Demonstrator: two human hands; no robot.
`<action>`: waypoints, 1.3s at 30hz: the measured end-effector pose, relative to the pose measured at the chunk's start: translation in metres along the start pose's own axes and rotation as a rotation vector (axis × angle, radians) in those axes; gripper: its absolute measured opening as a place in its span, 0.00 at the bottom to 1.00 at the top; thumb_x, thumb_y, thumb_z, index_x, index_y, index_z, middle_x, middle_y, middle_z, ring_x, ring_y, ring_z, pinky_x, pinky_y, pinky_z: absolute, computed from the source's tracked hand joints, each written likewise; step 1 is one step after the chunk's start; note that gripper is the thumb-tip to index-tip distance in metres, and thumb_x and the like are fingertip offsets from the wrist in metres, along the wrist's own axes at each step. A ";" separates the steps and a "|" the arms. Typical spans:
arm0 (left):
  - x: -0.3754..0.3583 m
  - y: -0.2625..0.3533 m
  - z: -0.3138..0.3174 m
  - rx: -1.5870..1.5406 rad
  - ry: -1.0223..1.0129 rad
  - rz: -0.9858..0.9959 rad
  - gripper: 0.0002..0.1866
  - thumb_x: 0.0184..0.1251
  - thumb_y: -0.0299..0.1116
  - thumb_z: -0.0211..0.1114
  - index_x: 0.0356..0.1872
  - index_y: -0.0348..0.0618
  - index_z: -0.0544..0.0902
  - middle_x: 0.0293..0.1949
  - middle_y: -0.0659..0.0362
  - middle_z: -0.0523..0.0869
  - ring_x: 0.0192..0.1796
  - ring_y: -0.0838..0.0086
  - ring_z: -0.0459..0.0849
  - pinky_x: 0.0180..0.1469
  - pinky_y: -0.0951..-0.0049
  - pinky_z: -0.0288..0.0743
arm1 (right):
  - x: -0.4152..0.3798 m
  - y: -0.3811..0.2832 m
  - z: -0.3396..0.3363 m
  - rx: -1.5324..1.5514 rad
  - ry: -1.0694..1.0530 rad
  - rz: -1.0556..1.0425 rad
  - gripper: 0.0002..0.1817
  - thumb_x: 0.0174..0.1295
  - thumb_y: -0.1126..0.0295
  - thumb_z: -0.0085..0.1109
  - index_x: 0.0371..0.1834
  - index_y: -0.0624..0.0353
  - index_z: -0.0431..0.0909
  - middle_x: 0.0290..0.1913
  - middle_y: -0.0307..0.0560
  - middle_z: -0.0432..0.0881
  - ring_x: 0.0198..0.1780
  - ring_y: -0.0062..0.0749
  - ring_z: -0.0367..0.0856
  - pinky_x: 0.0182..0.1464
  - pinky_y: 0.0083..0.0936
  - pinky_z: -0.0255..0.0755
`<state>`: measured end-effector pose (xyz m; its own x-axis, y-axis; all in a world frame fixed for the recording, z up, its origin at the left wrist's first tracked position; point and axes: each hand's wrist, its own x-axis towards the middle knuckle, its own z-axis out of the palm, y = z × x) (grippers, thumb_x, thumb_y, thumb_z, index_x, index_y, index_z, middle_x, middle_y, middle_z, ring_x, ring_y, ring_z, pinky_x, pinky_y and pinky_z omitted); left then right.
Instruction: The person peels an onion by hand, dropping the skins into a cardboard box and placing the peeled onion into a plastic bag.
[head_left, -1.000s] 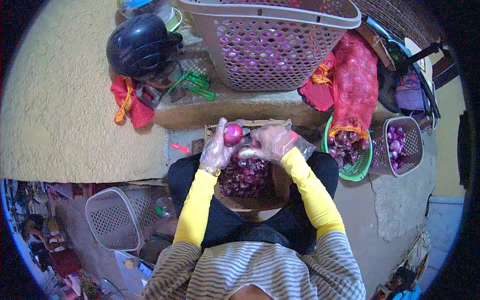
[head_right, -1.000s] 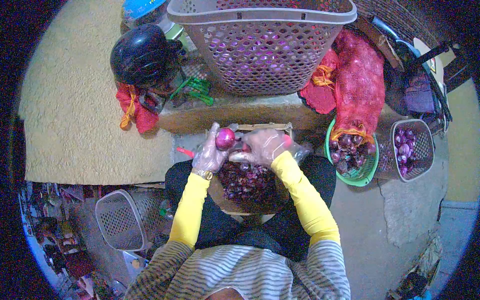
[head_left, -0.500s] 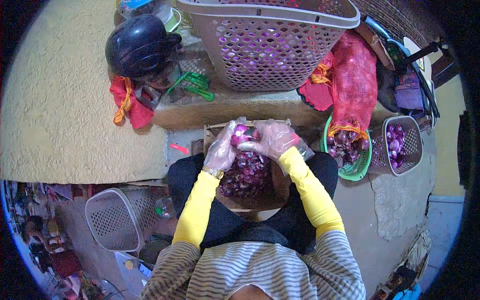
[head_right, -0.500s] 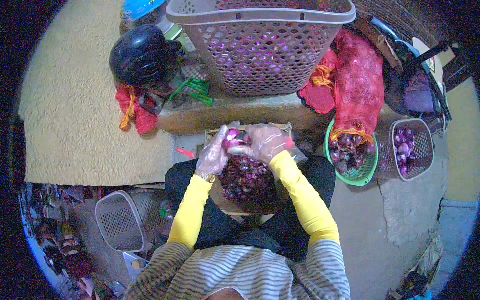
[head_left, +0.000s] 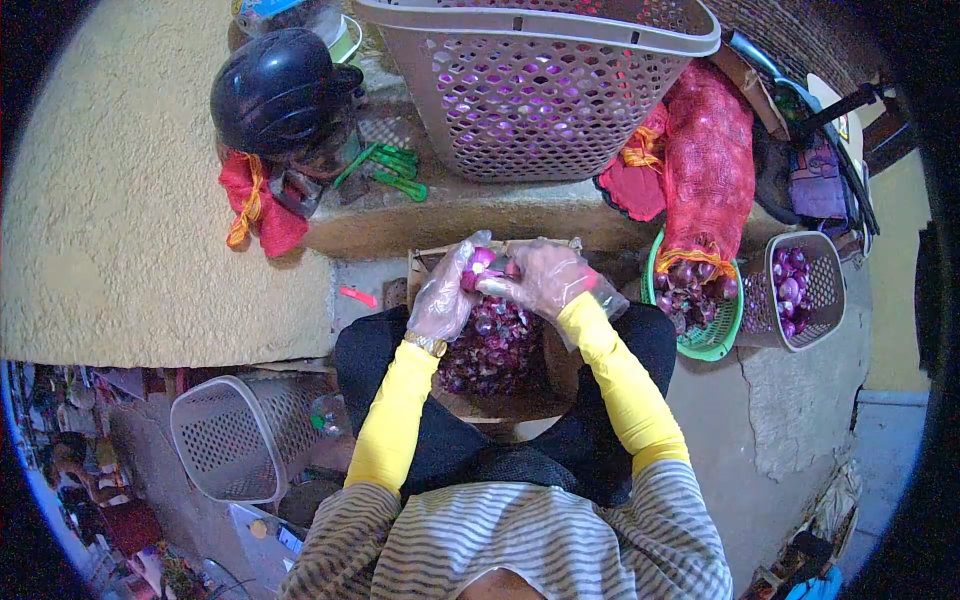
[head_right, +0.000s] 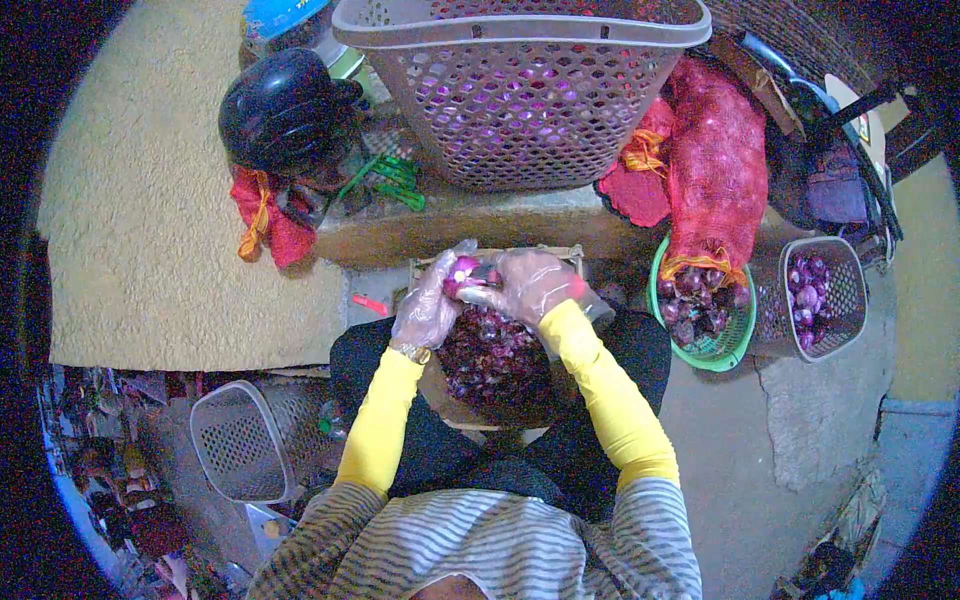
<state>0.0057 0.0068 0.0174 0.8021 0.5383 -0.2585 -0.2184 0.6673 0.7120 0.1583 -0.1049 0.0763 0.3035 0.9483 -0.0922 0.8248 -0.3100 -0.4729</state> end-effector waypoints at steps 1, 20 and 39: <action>0.000 0.000 0.000 0.009 0.011 0.014 0.23 0.82 0.43 0.54 0.67 0.37 0.75 0.60 0.55 0.81 0.58 0.72 0.81 0.64 0.68 0.75 | 0.000 0.002 0.002 0.000 0.000 0.000 0.37 0.53 0.26 0.61 0.29 0.55 0.82 0.29 0.55 0.86 0.36 0.54 0.87 0.42 0.48 0.78; 0.006 0.001 -0.004 -0.216 0.196 0.072 0.24 0.77 0.50 0.57 0.62 0.42 0.74 0.58 0.45 0.80 0.57 0.55 0.83 0.63 0.43 0.77 | -0.004 0.022 0.036 1.239 -0.171 0.199 0.22 0.74 0.53 0.58 0.62 0.55 0.73 0.44 0.32 0.80 0.38 0.17 0.75 0.40 0.19 0.72; 0.017 -0.012 -0.010 -0.378 0.193 0.150 0.24 0.79 0.47 0.56 0.63 0.39 0.74 0.58 0.51 0.80 0.63 0.60 0.78 0.64 0.55 0.76 | -0.006 -0.006 0.021 0.522 0.215 -0.062 0.32 0.51 0.44 0.76 0.40 0.65 0.79 0.29 0.53 0.82 0.31 0.41 0.80 0.38 0.37 0.73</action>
<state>0.0169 0.0131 -0.0024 0.6356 0.7059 -0.3126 -0.5409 0.6961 0.4721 0.1412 -0.1071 0.0610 0.3974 0.9117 0.1043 0.5153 -0.1277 -0.8474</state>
